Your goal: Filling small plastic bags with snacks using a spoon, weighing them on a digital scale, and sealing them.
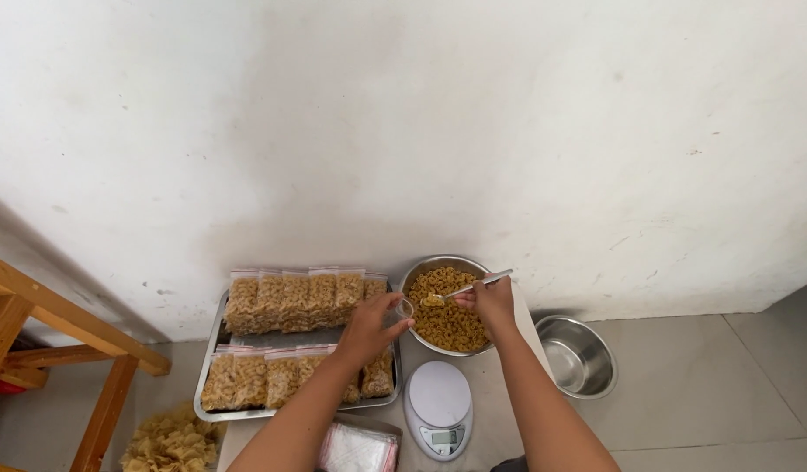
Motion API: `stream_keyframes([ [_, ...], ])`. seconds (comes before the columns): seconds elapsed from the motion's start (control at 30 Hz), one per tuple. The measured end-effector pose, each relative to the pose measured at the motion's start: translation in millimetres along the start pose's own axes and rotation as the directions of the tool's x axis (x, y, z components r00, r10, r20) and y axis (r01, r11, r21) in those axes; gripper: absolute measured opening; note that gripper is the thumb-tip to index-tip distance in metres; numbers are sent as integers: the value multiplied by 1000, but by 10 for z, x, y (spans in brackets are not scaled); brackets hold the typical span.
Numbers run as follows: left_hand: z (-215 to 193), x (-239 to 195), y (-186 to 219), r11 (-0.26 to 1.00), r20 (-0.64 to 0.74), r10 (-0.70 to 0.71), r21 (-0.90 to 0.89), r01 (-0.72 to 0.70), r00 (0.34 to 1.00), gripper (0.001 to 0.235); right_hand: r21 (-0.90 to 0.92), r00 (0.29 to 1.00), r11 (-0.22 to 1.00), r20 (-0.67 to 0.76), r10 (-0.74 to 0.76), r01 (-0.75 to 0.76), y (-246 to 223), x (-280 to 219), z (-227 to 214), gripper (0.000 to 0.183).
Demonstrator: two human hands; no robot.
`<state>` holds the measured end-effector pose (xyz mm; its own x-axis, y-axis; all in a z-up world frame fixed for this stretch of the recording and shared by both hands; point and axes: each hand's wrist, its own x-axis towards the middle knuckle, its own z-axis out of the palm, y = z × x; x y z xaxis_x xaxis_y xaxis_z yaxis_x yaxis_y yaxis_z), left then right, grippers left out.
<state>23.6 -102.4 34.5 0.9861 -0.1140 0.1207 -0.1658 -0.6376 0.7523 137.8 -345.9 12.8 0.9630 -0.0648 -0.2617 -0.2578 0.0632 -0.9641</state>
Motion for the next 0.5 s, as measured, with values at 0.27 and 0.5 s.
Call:
stream_keyframes([
  [0.27, 108, 29, -71, 998, -16, 46, 44, -45, 999, 53, -33, 992, 995, 77, -96, 99, -374, -469, 157, 44],
  [0.5, 90, 15, -45, 999, -15, 30, 25, -29, 999, 54, -56, 987, 988, 78, -142, 146, -311, -445, 195, 39],
])
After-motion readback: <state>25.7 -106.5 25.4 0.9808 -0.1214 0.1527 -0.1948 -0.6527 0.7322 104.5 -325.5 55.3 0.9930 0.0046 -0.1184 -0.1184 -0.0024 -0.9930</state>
